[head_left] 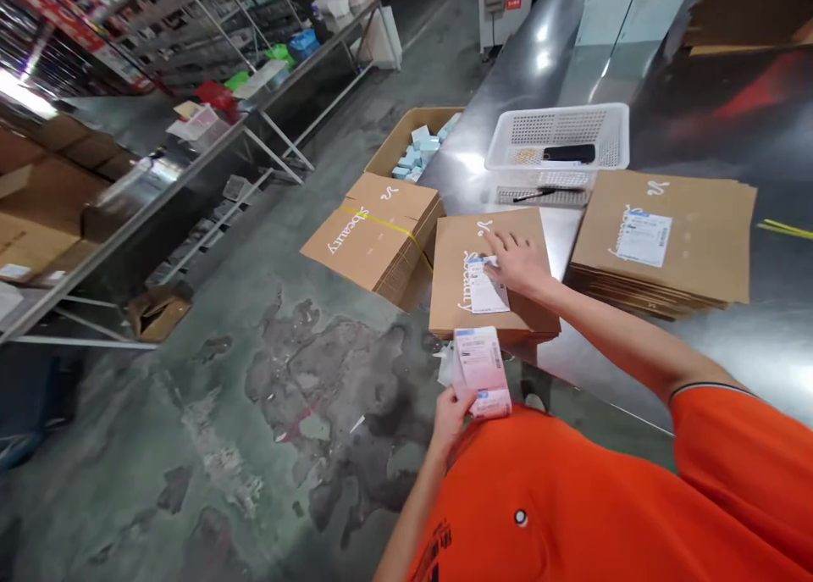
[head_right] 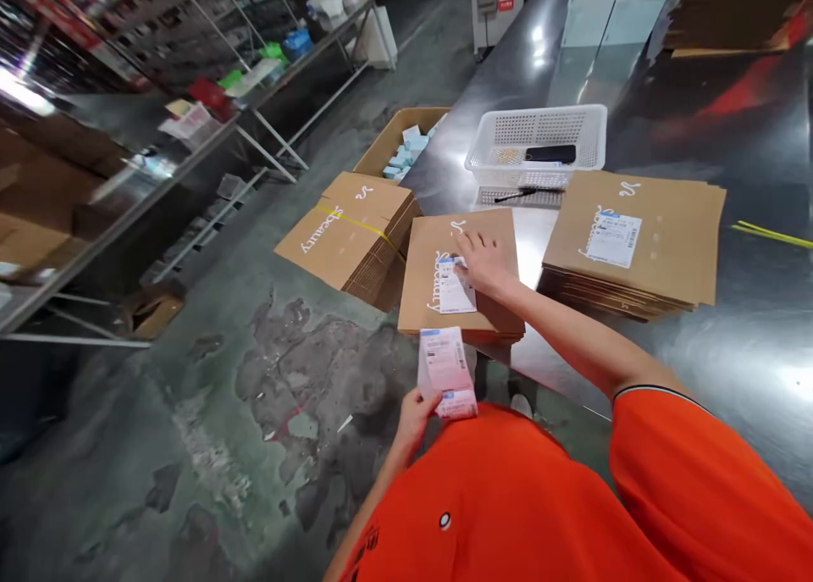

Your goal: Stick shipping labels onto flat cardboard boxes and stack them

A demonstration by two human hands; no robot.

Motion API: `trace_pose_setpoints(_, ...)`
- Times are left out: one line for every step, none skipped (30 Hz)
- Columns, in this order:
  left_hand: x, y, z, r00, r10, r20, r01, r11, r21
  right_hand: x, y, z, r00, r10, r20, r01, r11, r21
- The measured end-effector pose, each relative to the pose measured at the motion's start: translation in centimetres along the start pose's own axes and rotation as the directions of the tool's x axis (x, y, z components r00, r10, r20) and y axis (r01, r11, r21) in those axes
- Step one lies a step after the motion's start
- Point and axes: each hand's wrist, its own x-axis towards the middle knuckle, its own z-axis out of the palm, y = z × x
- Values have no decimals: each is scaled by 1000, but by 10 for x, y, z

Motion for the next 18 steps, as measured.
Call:
trace_pose_setpoints(1, -2, -8, 1000, 9, -20, -9, 1000, -13, 2, -2, 3, 999, -48, 13, 48, 999, 15)
trace_pose_setpoints(4, -1, -15, 998, 31, -59, -33, 999, -39, 2, -6, 7, 994, -105, 40, 104, 994, 40)
trace_pose_setpoints(10, 2, -21, 992, 66, -112, -74, 995, -67, -1, -11, 12, 984, -162, 70, 157, 985, 65)
trace_pose_setpoints(18, 7, -25, 981, 107, -161, -122, 989, -87, -7, -18, 17, 974, -206, 93, 198, 977, 84)
trace_pose_setpoints(27, 14, -27, 968, 148, -202, -170, 981, -96, -16, -26, 21, 964, -242, 109, 232, 968, 96)
trace_pose_setpoints(37, 22, -28, 958, 181, -224, -206, 974, -94, -28, -35, 25, 951, -284, 119, 272, 956, 114)
trace_pose_setpoints(45, 30, -27, 952, 208, -223, -230, 970, -77, -41, -42, 27, 928, -349, 129, 330, 932, 148)
trace_pose_setpoints(51, 38, -25, 952, 235, -198, -248, 968, -44, -55, -47, 27, 890, -433, 139, 403, 893, 202)
trace_pose_setpoints(55, 44, -22, 950, 266, -167, -271, 963, -8, -68, -49, 25, 850, -506, 144, 461, 848, 260)
trace_pose_setpoints(56, 48, -18, 943, 301, -143, -300, 954, 26, -79, -45, 21, 842, -522, 134, 468, 832, 298)
trace_pose_setpoints(54, 50, -14, 932, 341, -123, -337, 940, 56, -86, -37, 16, 881, -460, 113, 410, 860, 305)
trace_pose_setpoints(50, 50, -9, 921, 377, -100, -371, 925, 77, -91, -24, 10, 948, -306, 81, 272, 918, 287)
trace_pose_setpoints(45, 48, -2, 915, 396, -74, -390, 917, 86, -93, -6, 4, 996, -79, 43, 65, 962, 266)
trace_pose_setpoints(38, 45, 5, 916, 399, -41, -395, 915, 84, -95, 14, -3, 986, 166, 19, -165, 949, 268)
trace_pose_setpoints(31, 41, 14, 919, 393, -5, -392, 917, 72, -97, 37, -9, 931, 365, 25, -355, 885, 302)
trace_pose_setpoints(25, 39, 24, 924, 382, 31, -383, 922, 53, -100, 59, -15, 868, 493, 59, -479, 801, 360)
trace_pose_setpoints(19, 36, 35, 930, 362, 59, -364, 931, 26, -106, 82, -21, 818, 566, 99, -548, 717, 430)
trace_pose_setpoints(15, 35, 45, 939, 334, 77, -335, 942, -4, -113, 103, -27, 786, 606, 127, -578, 645, 500)
